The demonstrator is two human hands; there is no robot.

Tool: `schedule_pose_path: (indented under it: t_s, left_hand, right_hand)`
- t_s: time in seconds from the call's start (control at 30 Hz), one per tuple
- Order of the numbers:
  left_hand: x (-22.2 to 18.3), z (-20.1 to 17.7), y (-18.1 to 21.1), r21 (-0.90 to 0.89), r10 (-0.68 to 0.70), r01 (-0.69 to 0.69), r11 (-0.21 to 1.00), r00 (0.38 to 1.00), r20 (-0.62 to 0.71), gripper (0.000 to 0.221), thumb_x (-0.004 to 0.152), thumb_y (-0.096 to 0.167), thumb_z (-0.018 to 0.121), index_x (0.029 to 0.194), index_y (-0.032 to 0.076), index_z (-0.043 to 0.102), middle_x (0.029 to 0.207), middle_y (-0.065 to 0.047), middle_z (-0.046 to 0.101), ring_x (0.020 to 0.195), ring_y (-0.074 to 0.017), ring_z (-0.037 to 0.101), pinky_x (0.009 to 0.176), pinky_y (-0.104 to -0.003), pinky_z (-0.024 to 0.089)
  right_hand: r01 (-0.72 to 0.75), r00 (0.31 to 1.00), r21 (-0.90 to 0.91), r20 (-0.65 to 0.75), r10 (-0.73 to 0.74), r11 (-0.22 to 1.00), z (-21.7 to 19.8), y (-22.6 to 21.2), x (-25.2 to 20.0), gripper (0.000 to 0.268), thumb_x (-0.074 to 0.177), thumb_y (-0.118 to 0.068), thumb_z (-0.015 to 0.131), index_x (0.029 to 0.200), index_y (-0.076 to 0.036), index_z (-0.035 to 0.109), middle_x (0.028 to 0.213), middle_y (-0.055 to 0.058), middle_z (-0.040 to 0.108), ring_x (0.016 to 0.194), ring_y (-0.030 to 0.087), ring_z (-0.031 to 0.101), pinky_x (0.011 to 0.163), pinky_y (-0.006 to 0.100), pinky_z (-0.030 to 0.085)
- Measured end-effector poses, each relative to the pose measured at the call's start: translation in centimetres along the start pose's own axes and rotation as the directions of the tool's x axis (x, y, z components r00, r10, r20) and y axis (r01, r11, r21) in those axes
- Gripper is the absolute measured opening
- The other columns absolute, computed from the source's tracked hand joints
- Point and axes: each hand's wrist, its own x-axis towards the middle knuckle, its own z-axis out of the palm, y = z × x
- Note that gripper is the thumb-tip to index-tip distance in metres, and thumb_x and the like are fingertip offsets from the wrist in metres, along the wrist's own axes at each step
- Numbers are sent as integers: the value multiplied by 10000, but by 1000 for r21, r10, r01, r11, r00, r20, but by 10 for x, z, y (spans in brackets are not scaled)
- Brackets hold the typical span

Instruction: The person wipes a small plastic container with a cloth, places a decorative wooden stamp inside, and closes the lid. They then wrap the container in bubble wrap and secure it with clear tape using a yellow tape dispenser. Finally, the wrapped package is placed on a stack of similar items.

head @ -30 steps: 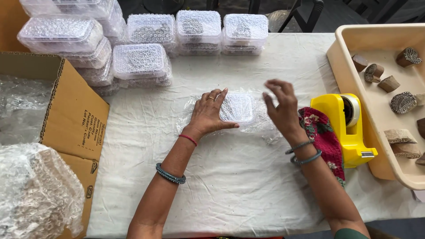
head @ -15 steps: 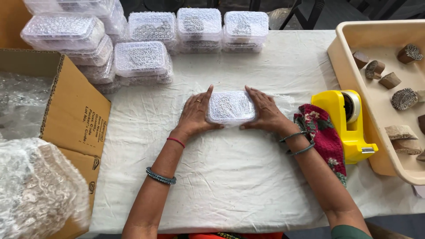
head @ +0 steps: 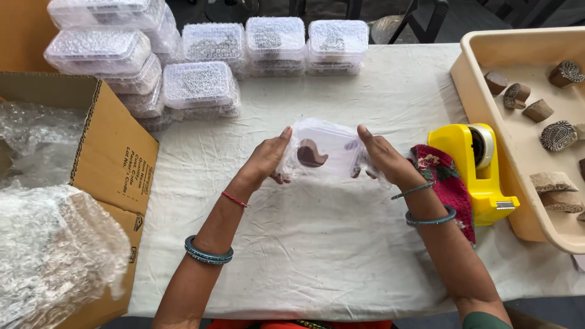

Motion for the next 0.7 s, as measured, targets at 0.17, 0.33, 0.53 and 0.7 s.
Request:
schedule_pose_path:
  t_s: [0.17, 0.33, 0.53, 0.7]
  left_hand:
    - [15, -11, -39, -191, -150, 154, 969, 988, 38, 1107, 928, 847, 330, 1325, -140, 632, 687, -72, 664, 490, -122, 655, 424, -255, 536]
    - [-3, -14, -49, 270, 164, -63, 961, 915, -370, 838, 906, 700, 577, 1352, -10, 564, 1016, -195, 706, 704, -237, 762, 786, -398, 585]
    - [-37, 22, 13, 703, 761, -436, 562, 605, -233, 433, 981, 273, 723, 1355, 72, 639, 1338, -124, 661, 1258, -252, 621, 1091, -399, 522]
    - [-1, 66, 0, 772, 650, -453, 445, 757, 70, 372, 976, 332, 681, 1273, 109, 666, 1419, -89, 596, 1385, -255, 504, 1195, -469, 373]
  right_hand:
    - [-114, 988, 129, 122, 98, 985, -7, -6, -3, 838, 983, -716, 383, 993, 58, 702, 685, 136, 690, 542, 181, 541, 454, 310, 433]
    - [48, 948, -349, -278, -152, 936, -20, 8, -9, 602, 1017, -542, 564, 1248, -3, 701, 1035, 184, 743, 997, 268, 702, 814, 360, 544]
    - [167, 922, -436, -249, -297, 884, -15, -39, -12, 474, 977, -417, 660, 1245, -29, 704, 1238, 160, 706, 1147, 276, 685, 877, 389, 570]
    - [121, 971, -471, -126, -203, 874, -8, -22, 53, 444, 964, -367, 678, 1282, -56, 698, 1244, 132, 716, 1091, 283, 697, 882, 398, 564]
